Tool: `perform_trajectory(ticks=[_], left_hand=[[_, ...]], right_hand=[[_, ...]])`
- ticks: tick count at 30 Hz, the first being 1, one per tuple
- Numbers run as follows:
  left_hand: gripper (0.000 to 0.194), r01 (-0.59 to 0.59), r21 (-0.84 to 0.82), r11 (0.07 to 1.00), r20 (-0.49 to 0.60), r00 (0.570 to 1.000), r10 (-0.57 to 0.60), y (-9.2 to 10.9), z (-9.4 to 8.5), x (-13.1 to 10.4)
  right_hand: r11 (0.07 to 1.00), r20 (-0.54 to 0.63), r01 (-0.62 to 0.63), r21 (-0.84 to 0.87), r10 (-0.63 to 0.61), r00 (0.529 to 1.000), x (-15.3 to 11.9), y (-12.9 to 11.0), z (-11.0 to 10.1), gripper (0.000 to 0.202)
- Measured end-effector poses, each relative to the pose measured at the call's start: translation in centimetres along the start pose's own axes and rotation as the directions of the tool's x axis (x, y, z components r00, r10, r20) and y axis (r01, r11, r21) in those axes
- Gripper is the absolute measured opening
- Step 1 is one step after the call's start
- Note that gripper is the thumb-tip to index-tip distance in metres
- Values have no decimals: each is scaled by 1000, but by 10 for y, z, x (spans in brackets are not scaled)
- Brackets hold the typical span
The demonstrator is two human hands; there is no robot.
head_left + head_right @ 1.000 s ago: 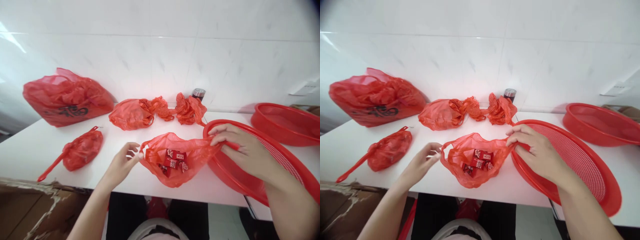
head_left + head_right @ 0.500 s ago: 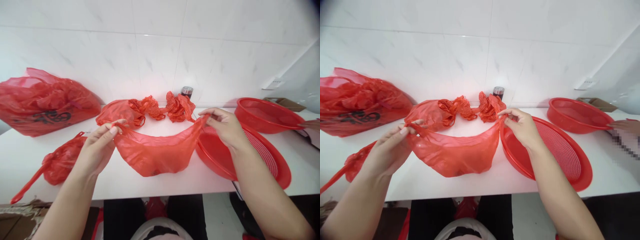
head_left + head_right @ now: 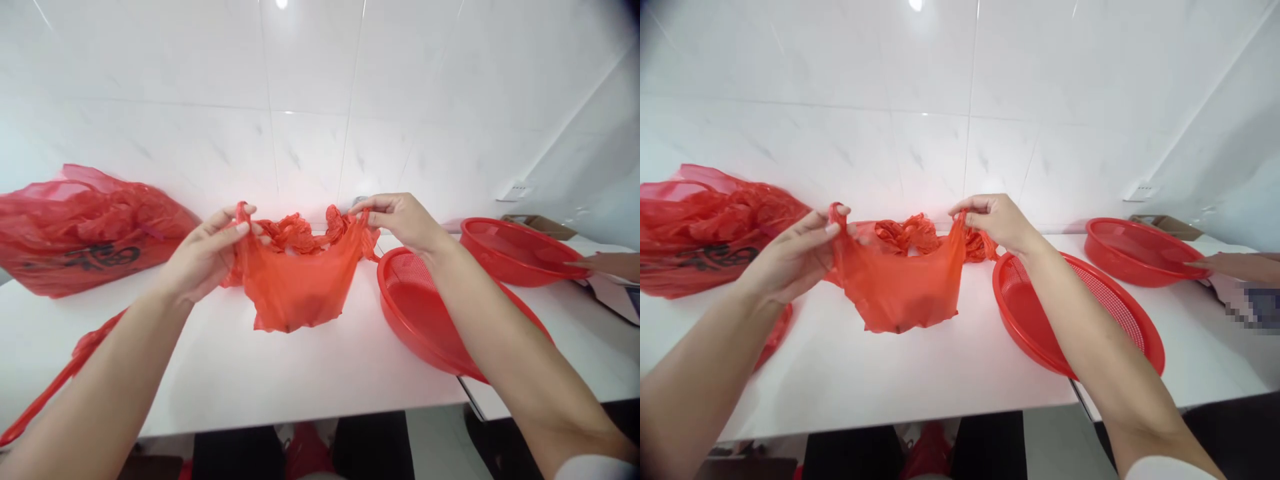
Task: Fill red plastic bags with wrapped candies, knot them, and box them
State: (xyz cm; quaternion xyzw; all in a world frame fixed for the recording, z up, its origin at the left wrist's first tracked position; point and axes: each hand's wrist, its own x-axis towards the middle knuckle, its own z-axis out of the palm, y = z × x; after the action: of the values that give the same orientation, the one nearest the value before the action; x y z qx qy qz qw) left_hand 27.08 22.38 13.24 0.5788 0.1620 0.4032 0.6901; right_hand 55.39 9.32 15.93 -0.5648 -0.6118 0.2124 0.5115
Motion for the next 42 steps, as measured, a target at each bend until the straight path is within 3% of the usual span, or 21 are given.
perform_trajectory(ticks=[3, 6, 9, 12, 15, 19, 22, 25, 26, 28, 30, 31, 34, 35, 37, 39, 42], left_hand=[[43, 53, 75, 996, 29, 998, -55, -4, 2, 11], [53, 163, 239, 957, 145, 969, -201, -10, 13, 22], [41, 168, 433, 886, 279, 909, -309, -19, 29, 28], [19, 149, 459, 876, 335, 884, -326, -28, 40, 27], [24, 228, 364, 903, 258, 907, -333, -36, 38, 25], [38, 301, 359, 883, 244, 884, -400, -42, 27, 21], [33, 280, 374, 884, 312, 860, -404, -39, 19, 16], [27, 181, 426, 886, 428, 823, -374, -30, 14, 11], [25, 133, 472, 872, 454, 811, -369, -26, 13, 9], [18, 40, 571, 820, 478, 796, -371, -23, 14, 6], [9, -55, 659, 750, 461, 818, -345, -25, 17, 3], [10, -108, 706, 700, 433, 848, -306, -29, 18, 1], [28, -268, 853, 449, 322, 946, -47, -47, 22, -4], [32, -296, 889, 350, 294, 954, 61, -53, 23, -5], [37, -325, 923, 206, 274, 931, 240, -65, 24, -9], [41, -342, 920, 192, 272, 909, 316, -71, 25, -12], [36, -353, 879, 320, 281, 927, 251, -73, 24, -18]], right_hand=[[998, 46, 55, -26, -54, 998, 10, -7, 8, 18], [994, 187, 95, -50, -84, 979, 19, -22, 29, 15], [987, 295, 162, -2, -154, 943, 21, -34, 58, 18], [982, 198, 186, 24, -187, 962, 16, -26, 81, 26], [990, 114, 126, 63, -133, 985, 5, 6, 93, 37], [989, 47, 85, 123, -91, 995, -19, 33, 100, 15], [975, -43, 212, 65, -210, 977, -48, 13, 106, 5], [909, 73, 418, 15, -417, 906, -70, -13, 109, 3], [895, 57, 446, 16, -446, 893, -72, -16, 110, 5], [915, -71, 400, 45, -397, 915, -67, -9, 112, 11], [961, -128, 251, 114, -236, 963, -55, 11, 116, 21], [976, -109, 165, 142, -151, 983, -49, 23, 119, 25], [977, 27, -31, 211, 26, 999, -36, 51, 128, 34], [965, 73, -70, 253, 53, 996, -35, 55, 130, 36], [927, 169, -122, 355, 64, 983, -37, 58, 133, 40], [890, 245, -156, 429, 52, 968, -40, 56, 132, 35], [864, 275, -170, 474, 39, 961, -45, 52, 130, 25]])
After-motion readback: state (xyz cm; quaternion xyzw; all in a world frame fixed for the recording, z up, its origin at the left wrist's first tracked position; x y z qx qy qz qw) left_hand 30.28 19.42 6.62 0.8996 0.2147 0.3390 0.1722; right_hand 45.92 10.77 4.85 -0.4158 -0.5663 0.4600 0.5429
